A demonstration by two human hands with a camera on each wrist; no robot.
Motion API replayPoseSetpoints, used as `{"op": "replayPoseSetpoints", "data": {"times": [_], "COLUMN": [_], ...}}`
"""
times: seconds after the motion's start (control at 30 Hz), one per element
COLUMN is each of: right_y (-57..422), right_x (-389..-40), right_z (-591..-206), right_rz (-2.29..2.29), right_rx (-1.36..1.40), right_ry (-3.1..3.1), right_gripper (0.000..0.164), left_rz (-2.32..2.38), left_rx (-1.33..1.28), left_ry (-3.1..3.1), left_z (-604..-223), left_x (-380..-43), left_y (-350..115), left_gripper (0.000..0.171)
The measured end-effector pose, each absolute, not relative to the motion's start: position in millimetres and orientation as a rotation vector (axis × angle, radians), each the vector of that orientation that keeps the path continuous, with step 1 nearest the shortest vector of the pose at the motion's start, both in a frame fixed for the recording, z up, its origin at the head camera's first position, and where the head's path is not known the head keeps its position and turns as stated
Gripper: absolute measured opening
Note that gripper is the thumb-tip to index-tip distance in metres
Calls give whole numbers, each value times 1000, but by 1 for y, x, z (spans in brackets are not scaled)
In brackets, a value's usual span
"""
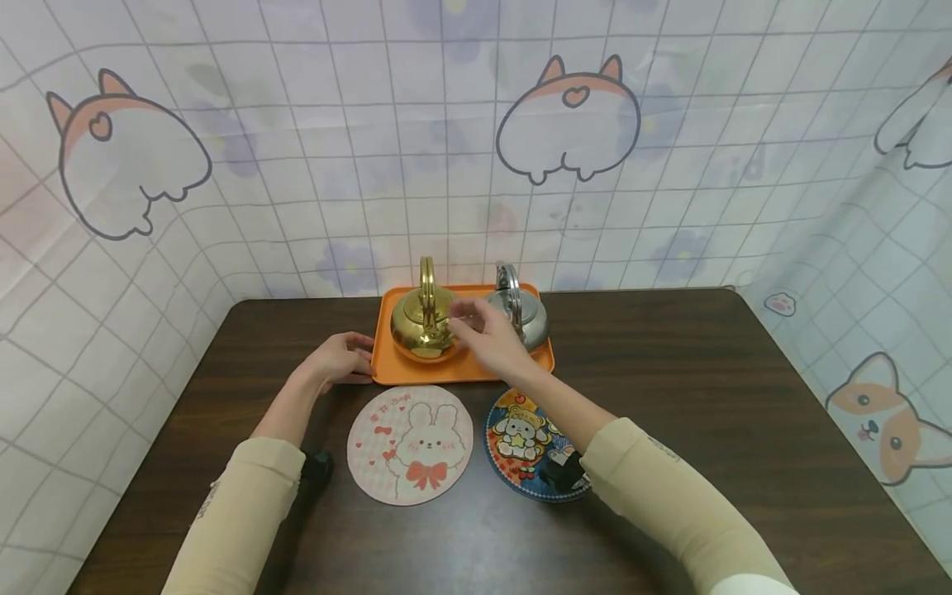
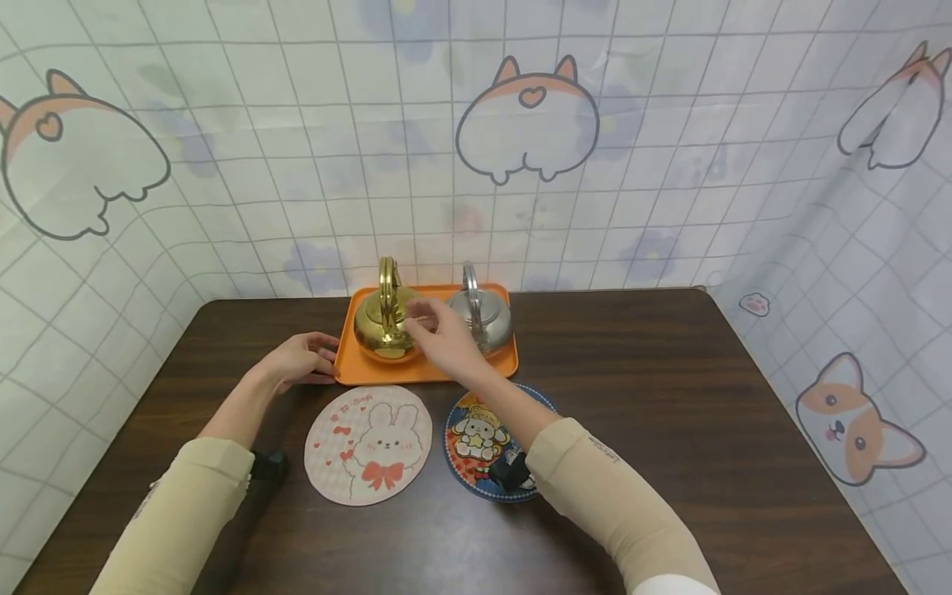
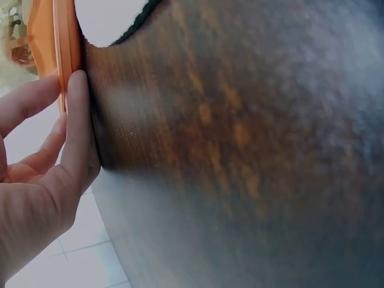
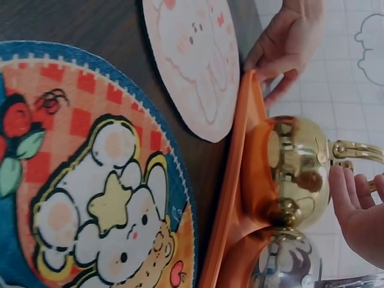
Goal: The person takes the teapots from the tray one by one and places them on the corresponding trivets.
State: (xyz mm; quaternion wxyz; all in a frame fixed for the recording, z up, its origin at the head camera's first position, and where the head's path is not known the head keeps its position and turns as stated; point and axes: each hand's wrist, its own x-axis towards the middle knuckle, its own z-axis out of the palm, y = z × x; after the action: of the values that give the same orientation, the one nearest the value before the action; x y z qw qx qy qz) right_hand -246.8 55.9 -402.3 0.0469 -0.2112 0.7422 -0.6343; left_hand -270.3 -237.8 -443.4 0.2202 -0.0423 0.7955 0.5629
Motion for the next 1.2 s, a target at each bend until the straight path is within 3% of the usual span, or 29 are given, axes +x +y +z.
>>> {"op": "replayPoseSetpoints", "data": {"times": [1.2], "right_y": [23], "right_x": [-270], "right_z": [-399], "right_rz": [-1978], "right_rx": [-625], "right_ry": [2300], "right_gripper": [37], "left_rz": [1571], "left_rx": [-116], "left_ry": [2187], "left_z": [-444], "left_x": [-271], "left_y": [-239], "left_gripper": [64]}}
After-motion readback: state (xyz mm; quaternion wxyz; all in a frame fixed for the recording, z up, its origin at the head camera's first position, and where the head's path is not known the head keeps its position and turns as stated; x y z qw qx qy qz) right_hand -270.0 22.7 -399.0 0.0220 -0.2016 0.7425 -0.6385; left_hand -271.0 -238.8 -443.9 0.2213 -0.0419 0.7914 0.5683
